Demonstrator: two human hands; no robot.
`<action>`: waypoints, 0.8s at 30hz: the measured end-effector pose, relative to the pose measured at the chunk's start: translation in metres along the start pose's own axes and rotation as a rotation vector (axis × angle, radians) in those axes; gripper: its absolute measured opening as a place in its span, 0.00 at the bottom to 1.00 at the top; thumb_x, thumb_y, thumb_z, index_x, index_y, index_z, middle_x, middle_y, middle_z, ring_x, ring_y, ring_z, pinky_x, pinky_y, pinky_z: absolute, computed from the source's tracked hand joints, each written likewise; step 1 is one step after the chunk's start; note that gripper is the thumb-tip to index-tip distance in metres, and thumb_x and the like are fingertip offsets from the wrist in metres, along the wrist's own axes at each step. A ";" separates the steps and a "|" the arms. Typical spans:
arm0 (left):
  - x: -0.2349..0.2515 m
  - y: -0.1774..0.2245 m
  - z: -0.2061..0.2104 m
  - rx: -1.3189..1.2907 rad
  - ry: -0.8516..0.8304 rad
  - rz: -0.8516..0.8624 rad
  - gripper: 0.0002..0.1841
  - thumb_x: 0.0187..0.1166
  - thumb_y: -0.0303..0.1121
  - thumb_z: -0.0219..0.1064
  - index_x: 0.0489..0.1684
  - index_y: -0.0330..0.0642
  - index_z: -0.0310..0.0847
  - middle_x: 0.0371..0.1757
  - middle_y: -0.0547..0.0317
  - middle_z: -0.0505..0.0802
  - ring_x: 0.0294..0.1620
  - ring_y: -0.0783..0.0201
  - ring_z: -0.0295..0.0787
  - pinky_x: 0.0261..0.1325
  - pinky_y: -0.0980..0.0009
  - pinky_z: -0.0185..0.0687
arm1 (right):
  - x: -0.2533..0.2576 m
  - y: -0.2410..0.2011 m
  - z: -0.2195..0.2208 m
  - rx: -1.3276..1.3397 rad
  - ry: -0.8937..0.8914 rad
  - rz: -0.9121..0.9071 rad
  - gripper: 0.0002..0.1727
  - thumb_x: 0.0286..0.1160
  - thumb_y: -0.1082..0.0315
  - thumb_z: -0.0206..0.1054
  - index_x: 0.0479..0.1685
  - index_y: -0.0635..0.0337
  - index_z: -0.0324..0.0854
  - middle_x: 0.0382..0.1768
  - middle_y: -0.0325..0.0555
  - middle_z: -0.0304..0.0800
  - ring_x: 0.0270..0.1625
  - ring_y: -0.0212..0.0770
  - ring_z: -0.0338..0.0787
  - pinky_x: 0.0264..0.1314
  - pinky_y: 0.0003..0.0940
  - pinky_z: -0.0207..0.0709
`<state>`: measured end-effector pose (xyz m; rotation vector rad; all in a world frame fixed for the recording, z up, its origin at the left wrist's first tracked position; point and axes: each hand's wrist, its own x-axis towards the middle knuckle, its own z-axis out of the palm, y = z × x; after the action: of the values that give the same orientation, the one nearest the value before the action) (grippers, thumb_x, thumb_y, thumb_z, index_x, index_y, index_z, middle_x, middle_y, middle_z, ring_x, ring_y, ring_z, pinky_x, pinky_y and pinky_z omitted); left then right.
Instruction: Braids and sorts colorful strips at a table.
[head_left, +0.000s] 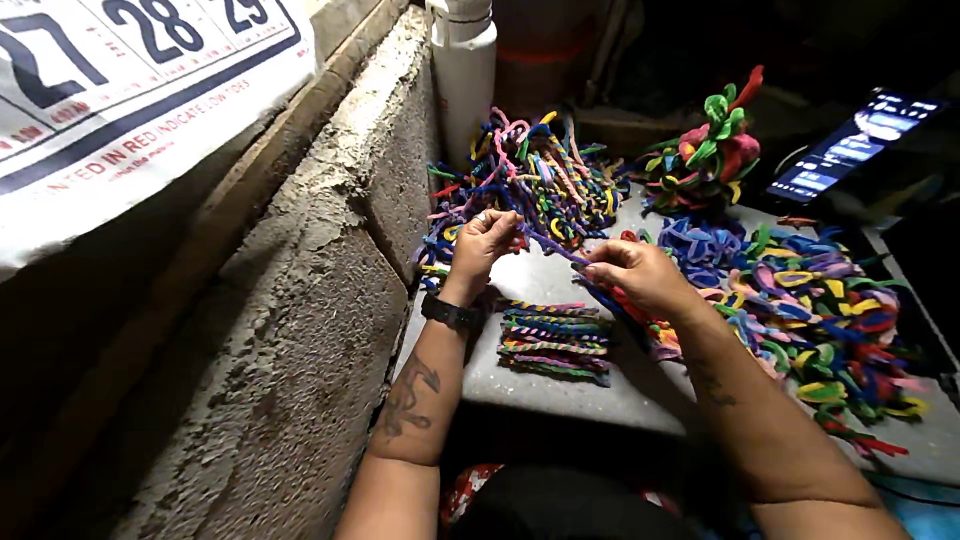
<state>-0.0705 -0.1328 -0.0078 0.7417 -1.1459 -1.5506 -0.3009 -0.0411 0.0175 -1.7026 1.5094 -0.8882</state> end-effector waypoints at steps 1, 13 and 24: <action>0.000 -0.001 0.000 0.006 -0.001 -0.004 0.07 0.88 0.27 0.59 0.42 0.42 0.83 0.32 0.67 0.93 0.29 0.77 0.89 0.37 0.79 0.87 | -0.003 0.001 -0.001 -0.047 0.032 -0.016 0.06 0.81 0.71 0.68 0.47 0.63 0.87 0.36 0.43 0.91 0.34 0.32 0.88 0.43 0.34 0.85; -0.002 -0.015 0.005 0.094 -0.028 0.182 0.07 0.87 0.26 0.58 0.37 0.45 0.79 0.29 0.71 0.89 0.30 0.78 0.86 0.40 0.79 0.85 | -0.015 0.014 -0.008 -0.162 0.266 -0.223 0.12 0.83 0.62 0.64 0.33 0.61 0.81 0.23 0.36 0.76 0.23 0.25 0.73 0.29 0.24 0.69; 0.003 -0.001 -0.010 0.344 0.103 0.238 0.11 0.91 0.33 0.56 0.51 0.34 0.81 0.41 0.62 0.92 0.39 0.73 0.91 0.51 0.72 0.89 | -0.075 0.060 -0.025 -0.380 0.460 0.037 0.17 0.82 0.60 0.66 0.38 0.69 0.86 0.32 0.54 0.87 0.36 0.45 0.85 0.45 0.50 0.77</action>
<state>-0.0627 -0.1382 -0.0118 0.8650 -1.3871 -1.1188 -0.3601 0.0263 -0.0234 -1.8019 2.1189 -1.0769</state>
